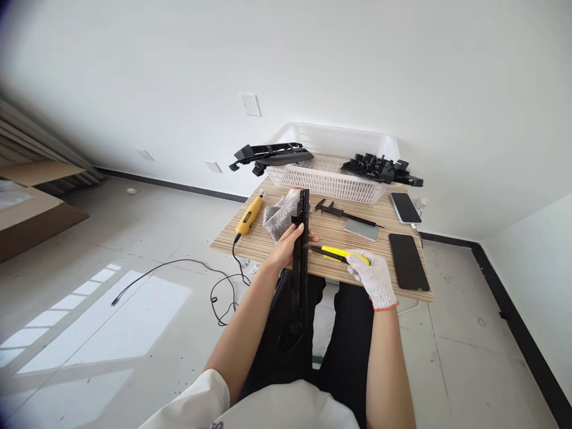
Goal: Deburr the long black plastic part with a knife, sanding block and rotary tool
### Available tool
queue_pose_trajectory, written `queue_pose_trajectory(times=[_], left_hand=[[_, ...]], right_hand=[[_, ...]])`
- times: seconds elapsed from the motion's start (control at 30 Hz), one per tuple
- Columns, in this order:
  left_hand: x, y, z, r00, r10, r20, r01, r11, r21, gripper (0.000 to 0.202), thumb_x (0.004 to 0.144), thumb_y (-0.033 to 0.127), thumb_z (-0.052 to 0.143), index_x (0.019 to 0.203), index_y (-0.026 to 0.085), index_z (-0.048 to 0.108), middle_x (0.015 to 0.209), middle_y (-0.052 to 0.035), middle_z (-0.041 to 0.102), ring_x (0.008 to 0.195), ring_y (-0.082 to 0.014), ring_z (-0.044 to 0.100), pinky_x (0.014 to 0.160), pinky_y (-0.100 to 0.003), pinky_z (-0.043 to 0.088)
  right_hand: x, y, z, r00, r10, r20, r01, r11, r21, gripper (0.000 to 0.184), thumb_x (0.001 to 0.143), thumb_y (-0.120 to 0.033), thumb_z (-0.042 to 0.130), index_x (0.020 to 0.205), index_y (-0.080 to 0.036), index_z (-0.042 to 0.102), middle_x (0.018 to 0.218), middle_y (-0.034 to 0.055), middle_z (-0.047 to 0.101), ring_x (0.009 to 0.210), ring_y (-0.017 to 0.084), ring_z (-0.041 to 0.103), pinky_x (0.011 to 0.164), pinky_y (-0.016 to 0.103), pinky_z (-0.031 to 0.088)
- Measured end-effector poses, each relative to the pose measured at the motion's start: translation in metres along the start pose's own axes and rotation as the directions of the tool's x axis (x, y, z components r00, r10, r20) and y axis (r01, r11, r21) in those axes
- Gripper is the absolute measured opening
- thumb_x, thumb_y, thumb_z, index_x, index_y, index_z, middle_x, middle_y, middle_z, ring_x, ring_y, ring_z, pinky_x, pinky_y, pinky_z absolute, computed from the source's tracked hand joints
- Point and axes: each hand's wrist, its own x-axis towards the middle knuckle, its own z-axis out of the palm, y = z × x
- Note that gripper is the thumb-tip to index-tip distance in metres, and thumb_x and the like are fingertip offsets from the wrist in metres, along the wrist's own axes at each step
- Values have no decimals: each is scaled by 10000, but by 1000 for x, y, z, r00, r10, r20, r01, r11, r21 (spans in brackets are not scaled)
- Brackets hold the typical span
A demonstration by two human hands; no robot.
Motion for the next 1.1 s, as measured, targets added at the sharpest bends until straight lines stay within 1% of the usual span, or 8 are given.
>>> queue_pose_trajectory(times=[0.17,0.3,0.47,0.57,0.73,0.87,1.0,1.1], left_hand=[[5,0,-2,997,-14,-70,13,1000,-10,512,748,693,680,831,198,581,805,-38,686,713,-181,686,520,-249,534],[7,-1,-2,998,-39,-42,37,998,-55,590,749,764,605,784,176,567,729,-34,660,639,-154,661,560,-259,549],[3,-2,-3,1000,7,-2,-7,1000,-3,466,743,584,736,905,171,592,942,-69,725,799,-192,704,699,-299,587],[0,-1,-4,999,31,41,-29,999,-36,399,794,452,725,1064,185,603,1120,-71,716,822,-188,707,751,-331,601],[-1,4,-4,995,-10,98,19,996,-90,716,829,239,623,1494,313,367,1293,-54,661,760,-155,701,752,-351,614],[0,3,-4,998,0,57,5,995,-99,755,846,219,570,1539,346,298,1288,-50,660,680,-131,681,704,-337,617],[3,-1,-5,1000,3,20,-1,995,-97,722,854,250,599,1526,302,338,1164,-53,689,677,-129,675,702,-323,608],[7,-3,-6,1000,21,-6,-21,993,-118,626,879,336,611,1470,260,421,1062,-46,687,623,-111,644,632,-283,588]], right_hand=[[0,1,-1,1000,7,0,-7,1000,-5,484,666,-477,796,983,-115,738,575,-5,545,510,108,518,427,194,313],[-3,-4,-2,1000,19,17,-19,1000,-25,448,697,-442,775,994,-109,736,604,21,575,543,131,543,441,218,333],[-5,-8,-1,992,25,124,-21,999,-36,402,738,-398,743,996,-89,736,592,17,549,524,97,483,439,208,293],[-4,-7,-1,996,27,87,-25,999,-23,421,723,-413,751,1003,-100,737,578,6,534,525,101,484,438,200,291],[-1,-3,-2,994,32,100,-30,999,-18,442,687,-443,776,978,-113,739,558,0,527,511,101,474,419,185,259],[-1,-3,-4,995,32,99,-32,999,-3,434,685,-437,775,965,-107,738,552,-3,518,508,100,473,415,184,251],[-1,-4,-3,997,37,63,-38,999,12,440,690,-421,778,985,-99,726,558,-3,524,512,98,475,420,186,251],[-2,-5,-3,990,47,131,-46,999,-10,425,703,-405,769,978,-85,722,560,1,525,516,95,467,424,192,247]])
